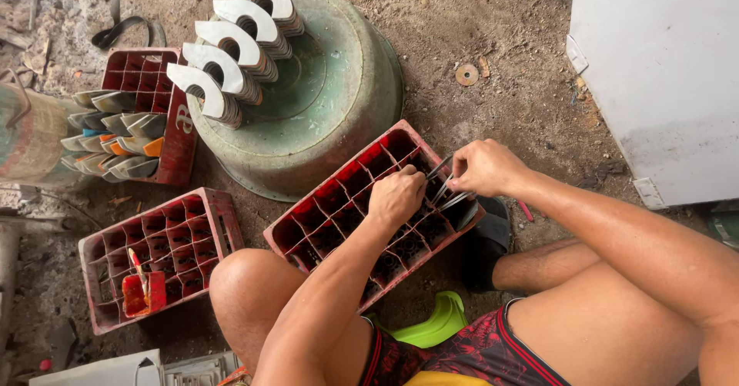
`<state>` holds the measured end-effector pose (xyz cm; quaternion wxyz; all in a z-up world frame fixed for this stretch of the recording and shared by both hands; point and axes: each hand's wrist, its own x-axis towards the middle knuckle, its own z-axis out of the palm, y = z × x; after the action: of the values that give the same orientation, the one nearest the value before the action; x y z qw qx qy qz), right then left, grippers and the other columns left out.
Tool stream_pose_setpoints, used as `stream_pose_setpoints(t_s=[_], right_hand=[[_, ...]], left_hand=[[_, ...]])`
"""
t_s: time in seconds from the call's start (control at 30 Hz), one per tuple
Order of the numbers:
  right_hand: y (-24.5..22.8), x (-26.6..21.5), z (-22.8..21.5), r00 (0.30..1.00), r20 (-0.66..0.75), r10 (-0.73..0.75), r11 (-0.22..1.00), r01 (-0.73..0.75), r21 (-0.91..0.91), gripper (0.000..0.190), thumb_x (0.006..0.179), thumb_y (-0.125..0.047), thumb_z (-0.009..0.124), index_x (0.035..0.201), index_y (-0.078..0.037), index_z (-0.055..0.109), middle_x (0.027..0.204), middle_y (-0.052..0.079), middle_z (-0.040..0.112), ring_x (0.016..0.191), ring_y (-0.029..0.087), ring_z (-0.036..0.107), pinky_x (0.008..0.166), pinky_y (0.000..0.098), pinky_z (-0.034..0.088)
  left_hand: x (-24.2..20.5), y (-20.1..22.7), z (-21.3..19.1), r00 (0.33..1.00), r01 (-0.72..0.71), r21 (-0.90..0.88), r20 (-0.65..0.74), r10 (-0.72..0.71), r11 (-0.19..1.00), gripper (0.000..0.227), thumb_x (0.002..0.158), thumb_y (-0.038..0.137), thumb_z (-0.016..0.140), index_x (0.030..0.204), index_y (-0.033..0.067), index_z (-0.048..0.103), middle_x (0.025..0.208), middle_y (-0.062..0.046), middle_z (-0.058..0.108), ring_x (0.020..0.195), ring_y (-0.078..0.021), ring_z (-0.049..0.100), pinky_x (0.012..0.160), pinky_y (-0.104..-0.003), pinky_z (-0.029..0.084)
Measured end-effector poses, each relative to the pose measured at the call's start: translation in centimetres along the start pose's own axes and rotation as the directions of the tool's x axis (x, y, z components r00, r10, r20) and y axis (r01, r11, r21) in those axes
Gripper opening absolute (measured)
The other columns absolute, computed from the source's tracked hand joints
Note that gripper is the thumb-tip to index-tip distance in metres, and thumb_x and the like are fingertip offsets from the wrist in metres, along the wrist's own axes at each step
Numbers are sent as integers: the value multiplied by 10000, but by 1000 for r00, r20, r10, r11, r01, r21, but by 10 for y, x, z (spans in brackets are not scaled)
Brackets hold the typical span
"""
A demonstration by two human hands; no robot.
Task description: The person sits on a small stool and repeatedly picks up pairs of curved metal pieces from a red crate. They align the pieces and place them onto a growing stack on an overturned green basin. The person continues this process, handling the parts one by one and building a tall stack.
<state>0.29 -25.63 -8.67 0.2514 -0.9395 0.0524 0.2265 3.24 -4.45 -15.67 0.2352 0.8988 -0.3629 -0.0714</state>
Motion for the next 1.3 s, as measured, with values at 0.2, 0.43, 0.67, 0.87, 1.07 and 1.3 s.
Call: stream_pose_setpoints(t_s=[0.2,0.43,0.67,0.87,1.07,1.3], right_hand=[[11,4,5,1000,2,1,999,-1,37,313,688,-316,821,856,-57,772,836,132,785,807,260,758,789,390,586],[23,13,8,997,49,-59,990,52,132,305,675,-281,793,900,-76,782,863,90,797,819,228,769,785,366,590],[28,14,-2,979,162,-123,983,143,-116,408,756,-265,749,1144,-144,780,979,123,786,901,267,746,855,393,571],[32,28,1,978,206,-25,1000,24,8,407,1003,-378,559,1025,-87,843,1056,103,786,913,257,753,865,412,569],[39,43,-7,975,222,-30,995,7,103,322,849,-331,786,1126,-168,777,1055,48,767,939,222,731,849,402,563],[30,60,7,978,206,-43,997,30,68,304,828,-108,749,1129,-140,738,997,80,769,926,220,725,831,396,572]], left_hand=[[8,5,12,999,-14,56,32,13,998,168,948,246,637,924,89,690,968,-91,670,857,-306,709,680,-456,580],[17,5,19,991,95,-22,100,-92,995,245,958,328,635,977,91,696,985,-150,656,815,-360,697,666,-491,574],[26,22,-1,993,35,-164,-106,-53,986,201,988,265,634,928,74,649,968,-135,661,829,-353,691,696,-478,578],[63,30,-46,923,27,-327,-355,-149,945,123,974,143,635,978,41,565,914,-216,582,737,-395,646,667,-494,567],[44,16,-61,952,54,-316,-270,-144,947,149,985,158,592,997,33,511,795,-273,665,767,-481,653,680,-583,521],[21,13,-46,972,181,-351,-78,-221,919,223,999,233,557,1066,43,460,769,-305,680,741,-526,653,671,-624,500]])
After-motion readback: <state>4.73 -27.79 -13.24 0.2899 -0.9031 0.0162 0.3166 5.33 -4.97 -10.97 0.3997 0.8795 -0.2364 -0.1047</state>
